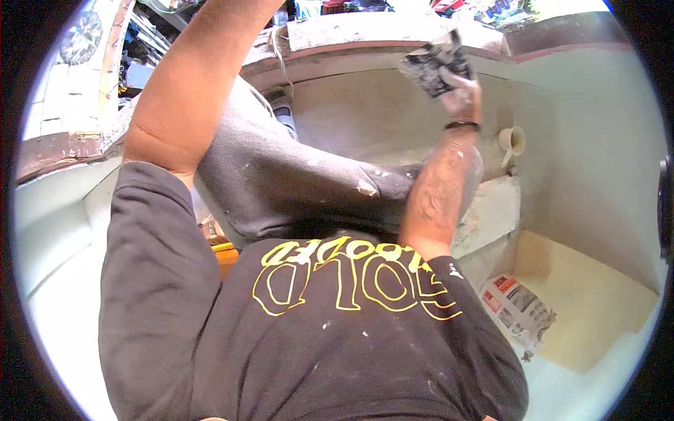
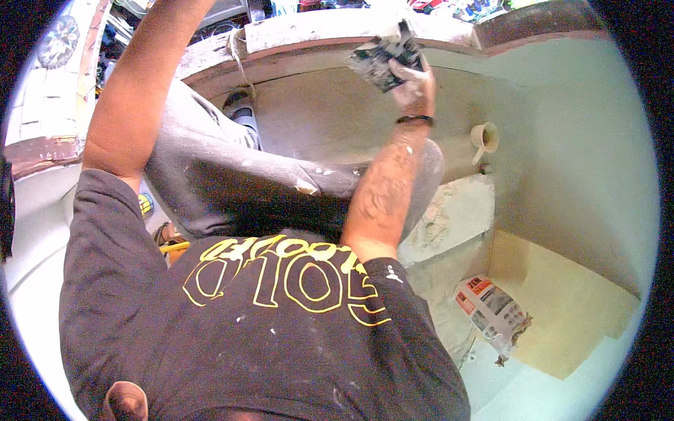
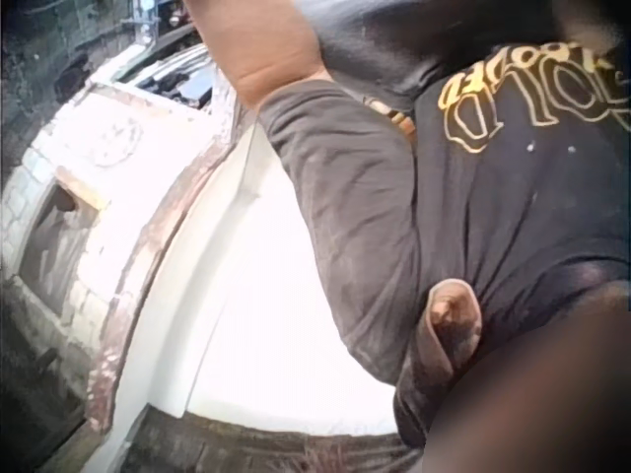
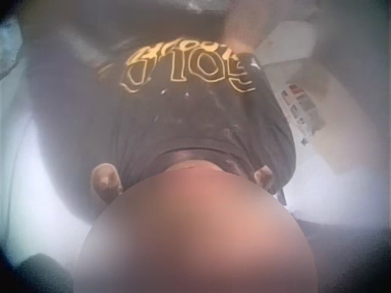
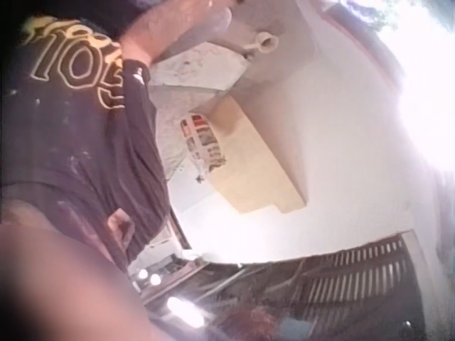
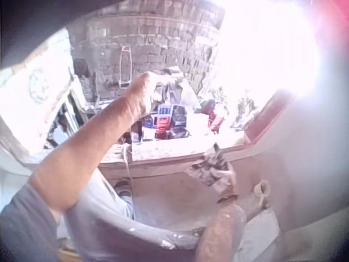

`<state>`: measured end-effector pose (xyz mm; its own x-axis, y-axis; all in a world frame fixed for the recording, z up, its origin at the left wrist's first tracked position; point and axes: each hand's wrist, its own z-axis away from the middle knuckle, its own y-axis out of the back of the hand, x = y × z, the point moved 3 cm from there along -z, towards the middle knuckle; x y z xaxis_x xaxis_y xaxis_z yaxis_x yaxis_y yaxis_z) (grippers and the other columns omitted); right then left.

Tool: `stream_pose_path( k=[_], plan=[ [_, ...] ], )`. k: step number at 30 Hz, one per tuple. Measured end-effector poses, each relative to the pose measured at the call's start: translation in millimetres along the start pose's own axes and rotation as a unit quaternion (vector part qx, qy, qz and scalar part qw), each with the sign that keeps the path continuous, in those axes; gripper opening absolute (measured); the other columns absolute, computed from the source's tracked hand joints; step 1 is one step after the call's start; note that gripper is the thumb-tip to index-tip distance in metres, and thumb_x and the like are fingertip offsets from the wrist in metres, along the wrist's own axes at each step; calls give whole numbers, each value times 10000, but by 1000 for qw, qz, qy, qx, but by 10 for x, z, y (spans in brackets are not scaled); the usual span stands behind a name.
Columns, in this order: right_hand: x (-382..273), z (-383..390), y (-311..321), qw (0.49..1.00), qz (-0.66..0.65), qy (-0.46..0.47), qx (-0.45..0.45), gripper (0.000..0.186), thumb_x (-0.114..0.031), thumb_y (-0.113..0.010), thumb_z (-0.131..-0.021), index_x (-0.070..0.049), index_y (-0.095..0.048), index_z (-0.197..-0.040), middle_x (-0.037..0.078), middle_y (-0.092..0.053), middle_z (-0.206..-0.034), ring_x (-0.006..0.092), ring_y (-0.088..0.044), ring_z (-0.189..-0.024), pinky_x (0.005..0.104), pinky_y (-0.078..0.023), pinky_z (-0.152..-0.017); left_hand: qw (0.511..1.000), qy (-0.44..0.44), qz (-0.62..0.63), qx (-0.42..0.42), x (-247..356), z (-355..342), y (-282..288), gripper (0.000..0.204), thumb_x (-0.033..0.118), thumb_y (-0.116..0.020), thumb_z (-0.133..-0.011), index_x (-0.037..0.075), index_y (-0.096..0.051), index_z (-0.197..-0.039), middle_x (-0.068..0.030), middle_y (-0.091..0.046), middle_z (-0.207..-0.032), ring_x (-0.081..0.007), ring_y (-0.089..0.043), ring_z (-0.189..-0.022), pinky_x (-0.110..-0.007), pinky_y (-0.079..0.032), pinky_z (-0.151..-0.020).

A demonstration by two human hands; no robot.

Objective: The person works plaster between putty knives, scoops plaster from a board, and applies and smooths the mixture along the wall edge.

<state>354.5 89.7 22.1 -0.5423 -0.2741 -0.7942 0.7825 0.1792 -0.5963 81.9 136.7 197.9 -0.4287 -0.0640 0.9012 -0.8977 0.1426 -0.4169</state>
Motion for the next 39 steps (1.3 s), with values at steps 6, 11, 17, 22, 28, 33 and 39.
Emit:
stream_pose_path(
  k=[6,11,17,22,28,33,39],
  plan=[
    [2441,-251,518,936,-55,-291,189,307,119,-404,-730,-22,-540,-966,132,-567,-914,274,-545,-850,448,-467,-765,999,8,0,40,-19,22,-57,239,95,-450,-794,11,-558,-990,-93,-618,-858,-139,-587,-710,-208,-439,-569],
    [2957,-475,213,879,-91,-199,425,218,-58,-406,-800,-51,-554,-960,92,-567,-908,205,-554,-792,418,-463,-700,999,-20,-13,41,34,-29,81,229,87,-448,-797,1,-556,-979,-97,-617,-857,-140,-588,-712,-213,-447,-584],
    [3089,-627,215,848,-166,-143,483,320,-49,-405,-782,-120,-498,-1080,35,-558,-972,188,-539,-826,374,-432,-746,997,-46,-41,44,22,-27,155,216,77,-446,-799,-10,-554,-966,-101,-616,-856,-141,-590,-714,-218,-457,-601],
    [3141,-734,119,844,-139,-96,510,341,-6,-400,-776,-21,-486,-1106,104,-561,-975,233,-543,-801,374,-448,-695,996,-60,-56,45,64,10,147,207,69,-445,-802,-20,-552,-955,-105,-615,-854,-143,-592,-715,-222,-465,-616],
    [3043,-783,28,832,-13,-132,538,318,47,-406,-736,32,-496,-1041,122,-573,-924,248,-553,-716,366,-456,-637,994,-73,-72,48,72,60,185,196,59,-443,-804,-32,-549,-941,-109,-614,-853,-144,-594,-717,-227,-475,-634],
    [3170,-963,104,853,-4,-107,512,219,0,-438,-770,22,-544,-960,120,-594,-935,233,-576,-745,356,-455,-670,990,-92,-94,46,108,103,215,187,50,-441,-807,-41,-547,-930,-113,-613,-852,-145,-596,-718,-231,-483,-649],
    [3175,-1210,83,563,799,-210,27,229,-56,-431,-791,-5,-578,-959,123,-602,-977,266,-581,-852,339,-446,-748,985,-116,-120,47,170,178,243,178,41,-439,-809,-53,-545,-917,-117,-611,-851,-146,-598,-720,-236,-493,-667]
  ],
)
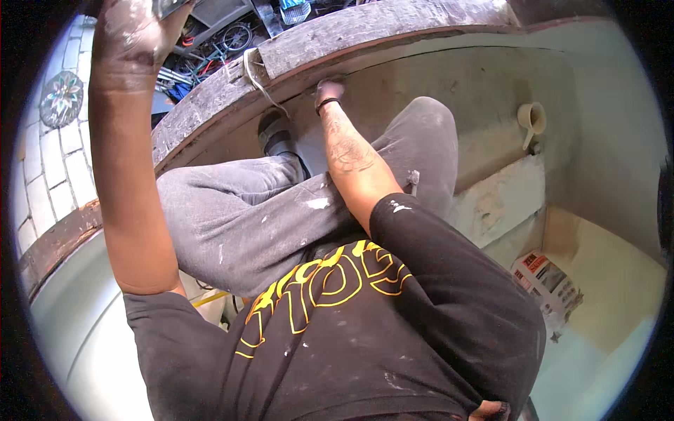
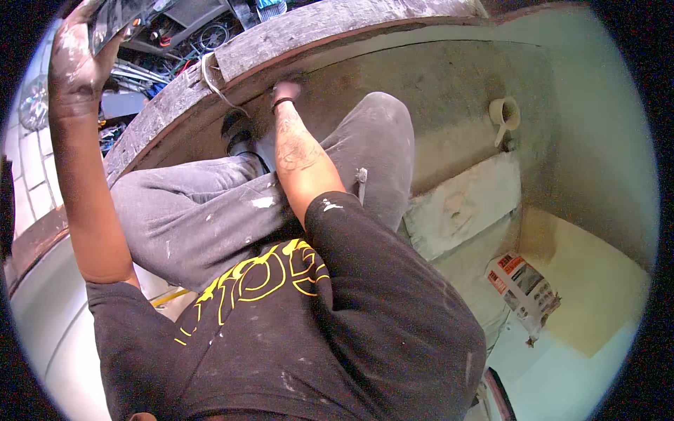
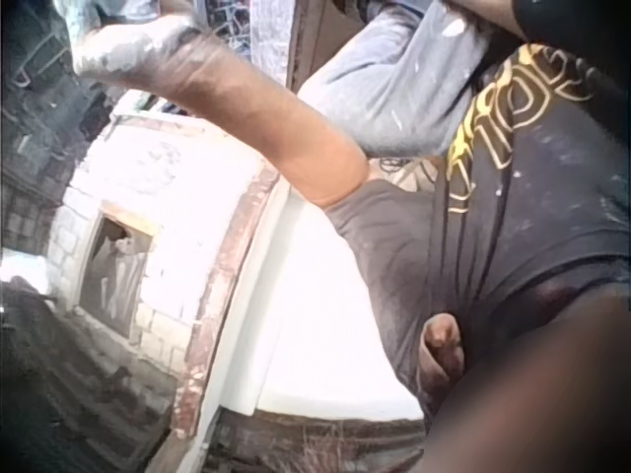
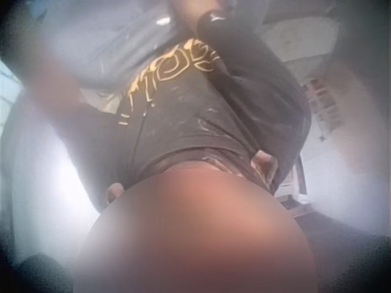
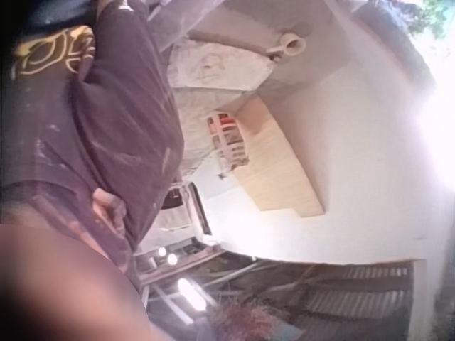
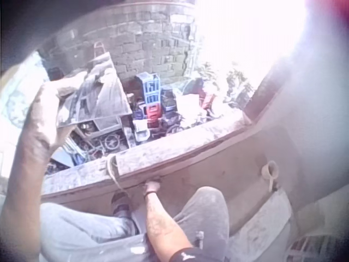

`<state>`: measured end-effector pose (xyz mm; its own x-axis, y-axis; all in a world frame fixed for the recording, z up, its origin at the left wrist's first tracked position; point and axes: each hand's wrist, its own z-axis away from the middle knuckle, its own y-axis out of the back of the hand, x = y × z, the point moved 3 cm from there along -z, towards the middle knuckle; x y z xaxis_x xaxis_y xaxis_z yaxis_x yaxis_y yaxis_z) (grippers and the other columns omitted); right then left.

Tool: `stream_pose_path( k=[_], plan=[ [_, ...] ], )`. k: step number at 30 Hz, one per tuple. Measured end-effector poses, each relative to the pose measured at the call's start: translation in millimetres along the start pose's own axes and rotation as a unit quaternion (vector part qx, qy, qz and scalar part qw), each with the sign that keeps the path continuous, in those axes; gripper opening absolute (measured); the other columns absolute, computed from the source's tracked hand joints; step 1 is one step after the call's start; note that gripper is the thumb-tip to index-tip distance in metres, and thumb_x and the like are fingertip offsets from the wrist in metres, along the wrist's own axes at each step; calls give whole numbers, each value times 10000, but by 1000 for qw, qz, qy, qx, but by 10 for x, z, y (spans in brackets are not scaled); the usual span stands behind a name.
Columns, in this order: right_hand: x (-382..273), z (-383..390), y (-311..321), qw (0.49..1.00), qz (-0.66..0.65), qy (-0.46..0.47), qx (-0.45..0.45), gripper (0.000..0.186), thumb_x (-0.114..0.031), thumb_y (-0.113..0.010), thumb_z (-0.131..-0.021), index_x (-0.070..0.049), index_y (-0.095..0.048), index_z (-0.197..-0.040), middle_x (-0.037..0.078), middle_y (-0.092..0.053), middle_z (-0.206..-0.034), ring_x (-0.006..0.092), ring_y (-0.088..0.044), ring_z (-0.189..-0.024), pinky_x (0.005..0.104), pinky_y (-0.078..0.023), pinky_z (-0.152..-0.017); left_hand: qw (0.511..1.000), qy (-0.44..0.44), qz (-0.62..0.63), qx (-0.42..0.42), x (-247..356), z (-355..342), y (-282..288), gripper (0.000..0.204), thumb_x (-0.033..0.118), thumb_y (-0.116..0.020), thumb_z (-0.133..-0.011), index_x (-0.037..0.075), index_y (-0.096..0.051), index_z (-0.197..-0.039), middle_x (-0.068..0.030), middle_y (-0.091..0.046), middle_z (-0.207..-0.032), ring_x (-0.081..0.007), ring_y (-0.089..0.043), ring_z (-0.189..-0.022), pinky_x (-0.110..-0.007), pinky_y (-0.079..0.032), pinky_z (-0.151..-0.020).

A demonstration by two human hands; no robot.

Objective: The person works plaster between putty knives, scoops plaster from a board, and applies and smooths the mixture along the wall edge.

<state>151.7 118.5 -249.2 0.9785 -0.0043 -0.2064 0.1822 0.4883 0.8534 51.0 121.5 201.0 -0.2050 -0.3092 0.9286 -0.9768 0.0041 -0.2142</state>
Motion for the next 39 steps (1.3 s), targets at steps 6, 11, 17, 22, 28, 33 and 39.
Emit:
stream_pose_path(
  k=[6,11,17,22,28,33,39],
  plan=[
    [-35,173,22,617,-700,-230,276,373,44,-529,-625,82,-456,-989,170,-545,-933,247,-533,-839,328,-402,-790,1000,-13,-12,-8,25,64,-40,169,31,-437,-812,-65,-542,-904,-122,-610,-849,-147,-600,-721,-241,-502,-685],
    [-114,309,169,620,-697,-213,289,386,55,-477,-634,47,-442,-1018,142,-496,-1017,221,-488,-907,282,-373,-820,999,15,-11,30,-14,85,-48,195,41,-448,-808,-70,-528,-946,-119,-609,-843,-147,-597,-715,-241,-503,-668],
    [150,578,1,491,-777,-325,225,359,-1,-383,-740,-9,-443,-1094,118,-529,-1022,213,-526,-875,308,-430,-752,999,34,30,-17,-99,78,-104,203,66,-449,-817,-57,-542,-949,-119,-604,-882,-140,-589,-742,-233,-493,-679],
    [394,329,-263,465,-780,-310,283,326,-1,-449,-735,51,-459,-1056,167,-558,-987,265,-537,-828,354,-410,-784,999,32,-9,22,-127,58,-94,220,101,-465,-820,-56,-551,-948,-102,-607,-891,-138,-582,-771,-216,-469,-727],
    [402,9,-368,545,-753,-285,237,265,-107,-481,-735,3,-532,-971,123,-583,-945,229,-548,-819,336,-419,-737,999,23,24,10,-121,81,-108,240,108,-465,-822,-65,-547,-967,-98,-611,-890,-146,-583,-791,-225,-469,-734],
    [287,-74,-279,991,65,-104,51,243,-195,-508,-736,-37,-592,-900,87,-604,-909,199,-557,-811,320,-427,-698,1000,20,0,-7,-106,66,-100,225,76,-463,-817,-72,-543,-966,-105,-607,-898,-137,-582,-785,-220,-472,-725],
    [230,-72,-186,954,301,-14,-4,246,-264,-534,-738,-84,-637,-870,54,-617,-906,176,-564,-837,304,-438,-682,1000,18,-15,-19,-87,61,-63,208,38,-461,-811,-81,-539,-964,-113,-603,-908,-127,-580,-777,-214,-477,-713]
  ],
)
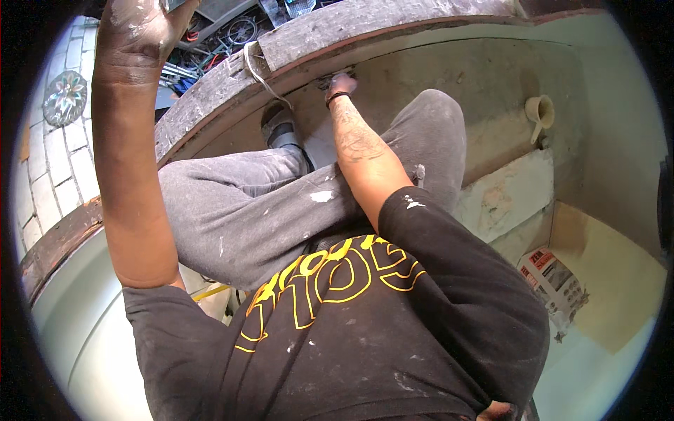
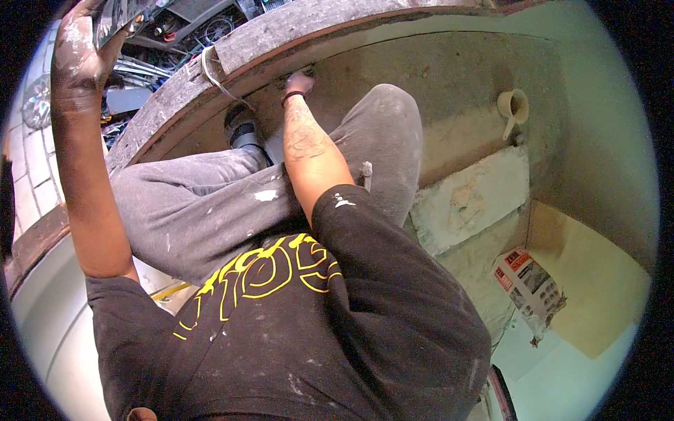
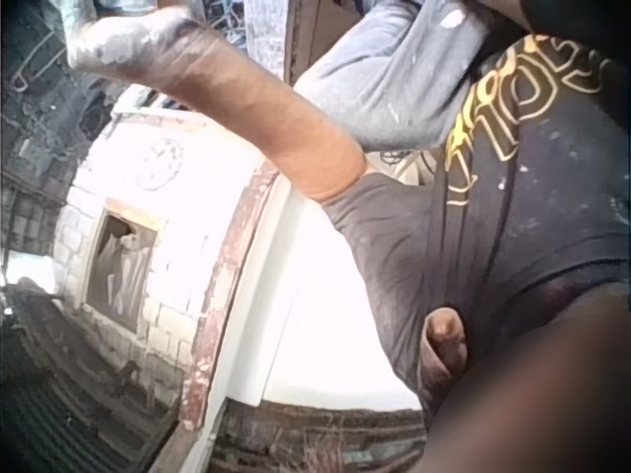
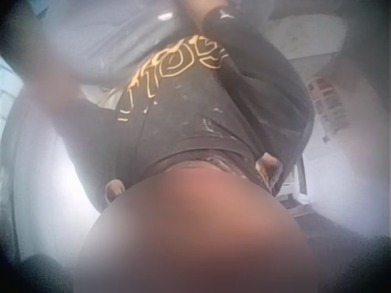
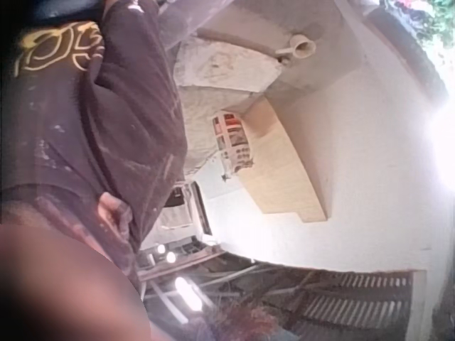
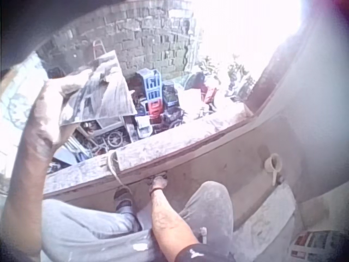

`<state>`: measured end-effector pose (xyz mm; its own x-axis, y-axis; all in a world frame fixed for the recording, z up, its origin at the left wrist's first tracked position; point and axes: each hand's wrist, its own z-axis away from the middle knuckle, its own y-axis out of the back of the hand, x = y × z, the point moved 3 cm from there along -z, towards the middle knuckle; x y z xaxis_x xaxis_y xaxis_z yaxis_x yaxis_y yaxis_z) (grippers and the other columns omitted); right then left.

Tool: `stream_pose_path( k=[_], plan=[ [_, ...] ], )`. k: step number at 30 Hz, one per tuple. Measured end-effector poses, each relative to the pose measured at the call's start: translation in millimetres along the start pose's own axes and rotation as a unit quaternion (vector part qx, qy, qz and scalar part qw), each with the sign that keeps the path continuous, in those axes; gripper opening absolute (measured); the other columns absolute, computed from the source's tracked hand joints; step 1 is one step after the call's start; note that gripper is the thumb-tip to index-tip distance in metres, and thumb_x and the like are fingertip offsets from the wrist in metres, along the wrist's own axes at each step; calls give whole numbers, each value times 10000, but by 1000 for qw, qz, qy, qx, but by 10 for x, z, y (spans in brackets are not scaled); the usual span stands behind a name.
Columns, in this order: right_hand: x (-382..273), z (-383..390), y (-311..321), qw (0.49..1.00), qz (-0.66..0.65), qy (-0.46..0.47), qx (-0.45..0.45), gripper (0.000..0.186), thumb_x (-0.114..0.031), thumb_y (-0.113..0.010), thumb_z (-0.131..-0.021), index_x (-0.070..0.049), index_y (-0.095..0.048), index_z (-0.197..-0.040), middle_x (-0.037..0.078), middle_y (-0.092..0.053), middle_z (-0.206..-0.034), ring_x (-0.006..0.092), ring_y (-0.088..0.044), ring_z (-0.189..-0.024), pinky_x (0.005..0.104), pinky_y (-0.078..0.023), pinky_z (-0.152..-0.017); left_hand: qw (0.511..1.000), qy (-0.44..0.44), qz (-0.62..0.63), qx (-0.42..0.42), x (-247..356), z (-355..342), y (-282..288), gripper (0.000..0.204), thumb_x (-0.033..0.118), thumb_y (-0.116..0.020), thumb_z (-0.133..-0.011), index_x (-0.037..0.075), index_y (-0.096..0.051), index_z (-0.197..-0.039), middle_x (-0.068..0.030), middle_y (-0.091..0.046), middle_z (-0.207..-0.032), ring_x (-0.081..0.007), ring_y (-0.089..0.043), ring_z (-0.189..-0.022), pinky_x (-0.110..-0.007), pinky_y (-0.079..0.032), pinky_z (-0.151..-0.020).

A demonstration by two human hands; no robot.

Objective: The person works plaster between putty knives, scoops plaster from a board, and applies and smooths the mixture along the wall edge.

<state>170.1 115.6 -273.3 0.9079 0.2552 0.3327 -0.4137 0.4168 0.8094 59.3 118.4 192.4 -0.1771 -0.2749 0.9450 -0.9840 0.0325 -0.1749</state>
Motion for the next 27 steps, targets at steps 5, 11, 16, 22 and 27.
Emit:
stream_pose_path(
  k=[5,11,16,22,27],
  plan=[
    [11,35,59,977,-210,4,-43,267,-263,-553,-748,-141,-623,-975,40,-606,-1008,176,-565,-964,289,-456,-744,999,20,33,-14,9,20,42,197,6,-459,-806,-88,-536,-962,-121,-599,-916,-118,-579,-770,-209,-480,-704],
    [-55,-115,-38,968,-240,-9,-72,291,-226,-482,-791,-154,-580,-1055,40,-579,-1074,174,-541,-1020,286,-453,-771,998,-24,-58,-17,49,25,83,183,-4,-453,-803,-84,-541,-941,-131,-598,-899,-120,-580,-731,-203,-487,-665],
    [-132,-128,-51,827,-548,-125,24,258,-207,-410,-804,-115,-573,-982,49,-591,-918,178,-555,-823,301,-434,-658,994,-42,-101,-20,78,56,65,175,12,-467,-803,-71,-546,-935,-124,-598,-900,-117,-574,-729,-203,-485,-636],
    [-94,91,71,296,-908,-281,99,196,-37,-439,-722,7,-530,-891,102,-568,-841,198,-527,-756,308,-407,-694,996,-40,-83,-19,56,73,20,176,12,-469,-802,-69,-545,-938,-124,-597,-904,-119,-573,-735,-205,-483,-642],
    [26,292,385,241,-916,-246,208,334,69,-460,-646,51,-449,-979,120,-524,-917,227,-508,-822,302,-405,-773,996,-33,-78,-21,29,68,-55,177,13,-470,-801,-68,-544,-940,-123,-596,-907,-120,-572,-740,-206,-482,-647]
  ],
)
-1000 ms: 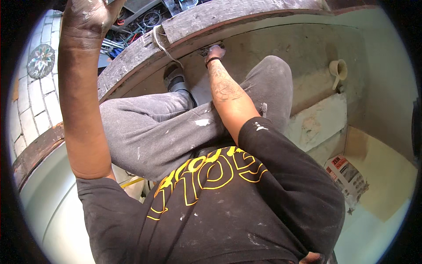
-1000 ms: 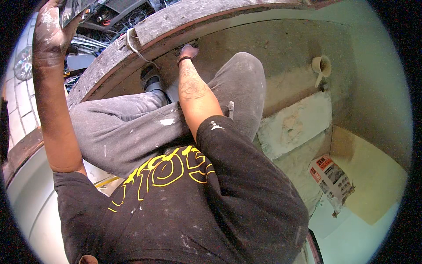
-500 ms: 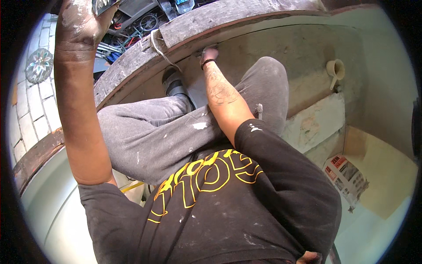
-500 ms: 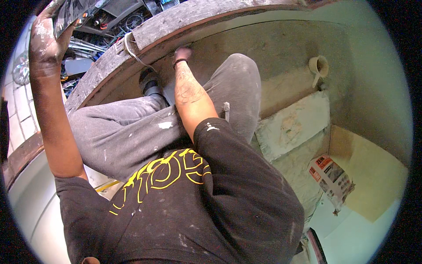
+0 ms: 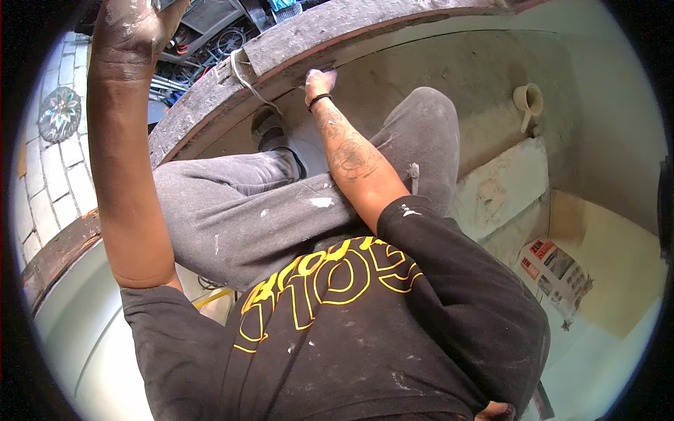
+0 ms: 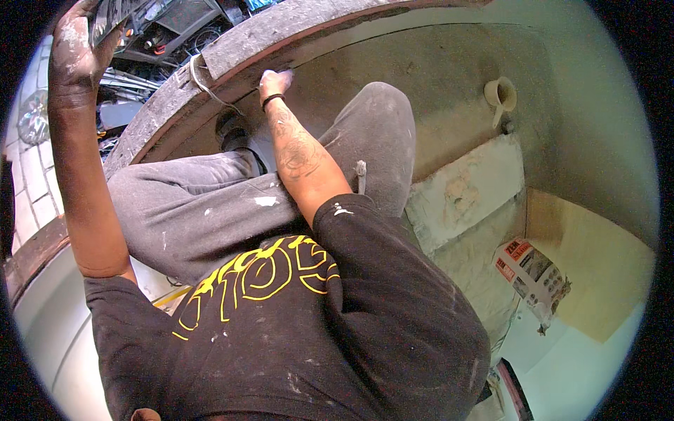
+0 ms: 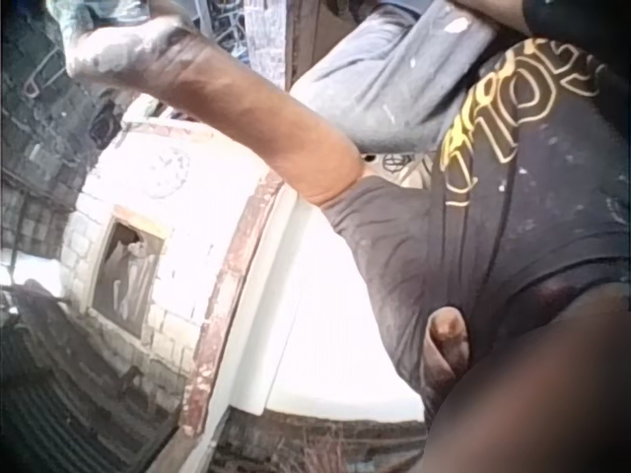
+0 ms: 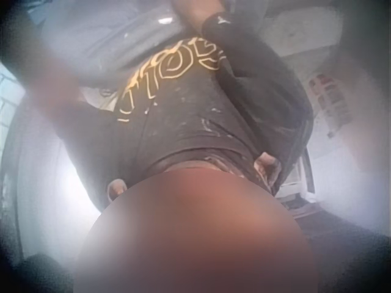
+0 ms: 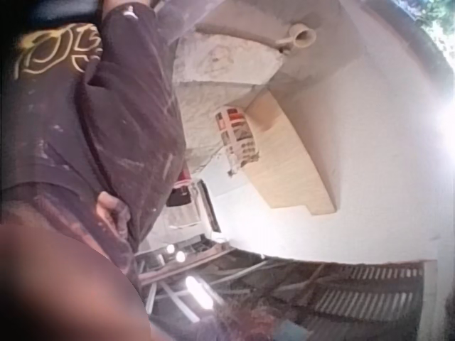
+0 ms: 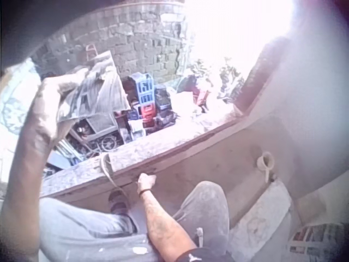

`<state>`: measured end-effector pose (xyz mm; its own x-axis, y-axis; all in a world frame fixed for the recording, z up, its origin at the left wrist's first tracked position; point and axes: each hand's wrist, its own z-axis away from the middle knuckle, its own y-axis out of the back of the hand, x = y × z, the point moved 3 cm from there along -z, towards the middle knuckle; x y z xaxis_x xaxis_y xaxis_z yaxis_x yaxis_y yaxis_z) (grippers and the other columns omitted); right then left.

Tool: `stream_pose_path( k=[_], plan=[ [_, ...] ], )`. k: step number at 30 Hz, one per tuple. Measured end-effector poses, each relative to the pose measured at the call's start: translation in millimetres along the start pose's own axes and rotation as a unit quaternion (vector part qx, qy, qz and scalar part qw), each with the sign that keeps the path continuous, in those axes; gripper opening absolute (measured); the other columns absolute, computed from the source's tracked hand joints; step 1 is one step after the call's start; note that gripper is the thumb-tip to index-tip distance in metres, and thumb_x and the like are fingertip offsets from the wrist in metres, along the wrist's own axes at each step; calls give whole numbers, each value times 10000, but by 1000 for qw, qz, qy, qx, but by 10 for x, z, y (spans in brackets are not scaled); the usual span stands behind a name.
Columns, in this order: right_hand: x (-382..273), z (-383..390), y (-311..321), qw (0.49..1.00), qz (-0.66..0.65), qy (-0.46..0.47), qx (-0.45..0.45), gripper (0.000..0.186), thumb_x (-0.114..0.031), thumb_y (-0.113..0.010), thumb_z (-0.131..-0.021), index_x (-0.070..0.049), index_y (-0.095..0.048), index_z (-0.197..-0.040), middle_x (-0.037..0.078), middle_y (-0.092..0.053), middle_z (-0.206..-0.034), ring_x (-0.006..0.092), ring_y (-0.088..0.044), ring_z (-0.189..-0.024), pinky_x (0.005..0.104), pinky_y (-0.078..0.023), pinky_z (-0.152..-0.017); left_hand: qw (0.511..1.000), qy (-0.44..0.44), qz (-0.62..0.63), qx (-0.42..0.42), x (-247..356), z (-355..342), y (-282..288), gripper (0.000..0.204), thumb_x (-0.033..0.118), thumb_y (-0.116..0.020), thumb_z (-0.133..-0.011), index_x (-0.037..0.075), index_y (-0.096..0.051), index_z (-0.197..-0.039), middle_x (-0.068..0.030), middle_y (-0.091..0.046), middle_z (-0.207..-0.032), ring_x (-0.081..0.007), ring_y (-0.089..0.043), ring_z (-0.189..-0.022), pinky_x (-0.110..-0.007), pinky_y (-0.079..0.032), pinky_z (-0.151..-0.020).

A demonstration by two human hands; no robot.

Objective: The person works plaster between putty knives, scoops plaster from a board, and applies and smooths the mixture along the wall edge.

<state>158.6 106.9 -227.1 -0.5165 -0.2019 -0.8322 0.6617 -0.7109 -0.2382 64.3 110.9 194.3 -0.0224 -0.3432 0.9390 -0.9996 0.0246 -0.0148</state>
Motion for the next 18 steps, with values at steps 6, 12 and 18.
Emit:
stream_pose_path(
  k=[6,12,18],
  plan=[
    [-22,225,278,984,-122,-132,-13,308,24,-408,-735,-49,-439,-1033,70,-522,-910,181,-506,-807,303,-415,-736,1000,6,-13,-6,-42,5,-130,178,13,-472,-800,-66,-542,-942,-123,-595,-910,-121,-571,-746,-208,-480,-653],
    [118,-85,617,991,-43,-126,-1,253,-56,-388,-791,-49,-492,-1022,47,-531,-949,181,-517,-802,302,-431,-729,1000,4,-25,-7,-67,8,-161,179,13,-474,-798,-65,-540,-945,-123,-594,-914,-122,-569,-752,-210,-478,-658],
    [449,-462,531,946,-174,-273,-12,399,-287,-351,-829,-63,-482,-1132,89,-534,-1122,198,-492,-1008,282,-359,-867,999,1,-37,-7,-84,-24,-162,180,13,-475,-797,-63,-539,-947,-123,-593,-917,-123,-568,-758,-211,-476,-664]
  ],
)
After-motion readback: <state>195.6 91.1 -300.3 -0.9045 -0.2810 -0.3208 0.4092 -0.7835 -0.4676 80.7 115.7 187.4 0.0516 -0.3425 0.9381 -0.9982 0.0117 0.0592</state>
